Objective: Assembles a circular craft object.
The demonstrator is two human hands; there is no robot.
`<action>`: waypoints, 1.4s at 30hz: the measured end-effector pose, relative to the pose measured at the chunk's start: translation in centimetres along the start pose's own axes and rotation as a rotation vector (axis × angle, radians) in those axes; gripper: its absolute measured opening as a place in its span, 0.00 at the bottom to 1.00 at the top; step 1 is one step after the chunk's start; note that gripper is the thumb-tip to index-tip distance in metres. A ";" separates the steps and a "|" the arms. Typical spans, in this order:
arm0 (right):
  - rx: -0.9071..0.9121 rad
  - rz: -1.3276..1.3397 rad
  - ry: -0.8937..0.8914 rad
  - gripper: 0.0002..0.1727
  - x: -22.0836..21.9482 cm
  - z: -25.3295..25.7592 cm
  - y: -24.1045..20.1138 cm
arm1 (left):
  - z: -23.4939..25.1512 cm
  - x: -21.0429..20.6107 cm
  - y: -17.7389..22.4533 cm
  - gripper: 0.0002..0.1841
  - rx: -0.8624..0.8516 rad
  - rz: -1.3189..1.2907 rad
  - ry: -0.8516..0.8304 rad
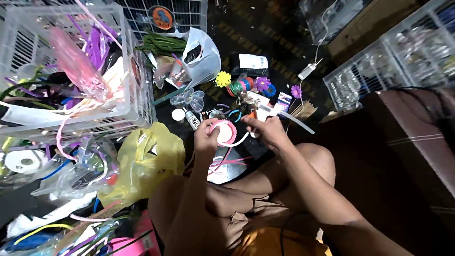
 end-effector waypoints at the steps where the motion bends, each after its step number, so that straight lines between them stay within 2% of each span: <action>1: -0.022 -0.038 0.039 0.19 -0.3 0.3 0.3 | 0.0 -0.1 0.0 0.15 0.009 0.013 0.004; 3: -0.032 -0.169 0.054 0.25 -1.0 0.7 0.7 | -0.1 -0.1 0.1 0.13 0.003 0.062 0.010; 6: 0.038 -0.340 0.038 0.25 -2.4 0.6 0.1 | 0.0 -0.2 -0.2 0.13 0.012 0.125 -0.001; 10: 0.214 -0.411 -0.040 0.23 -4.1 0.2 -1.2 | 0.0 -0.1 -0.2 0.11 0.045 0.123 0.017; 13: 0.260 -0.465 -0.069 0.22 -4.7 0.3 -1.2 | -0.1 -0.1 -0.3 0.10 0.067 0.134 0.004; 25: 0.147 -0.529 -0.262 0.24 -5.4 1.6 -1.2 | 0.1 -0.5 -0.8 0.09 0.093 0.117 -0.143; 36: -0.044 -0.458 -0.280 0.24 -5.0 2.5 0.4 | 0.3 -0.6 -0.5 0.05 0.090 0.097 -0.171; 42: -0.053 -0.431 -0.291 0.22 -5.0 2.8 0.7 | 0.2 -0.7 -1.0 0.05 0.127 0.063 -0.180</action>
Point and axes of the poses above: each hand's wrist, its own z-axis towards the middle knuckle, its own x-axis out of the back of the hand, y = z × x, the point moved 10 cm from there along z, towards the middle knuckle, and after that the axes turned 14 degrees about -x, right-handed, at the moved point
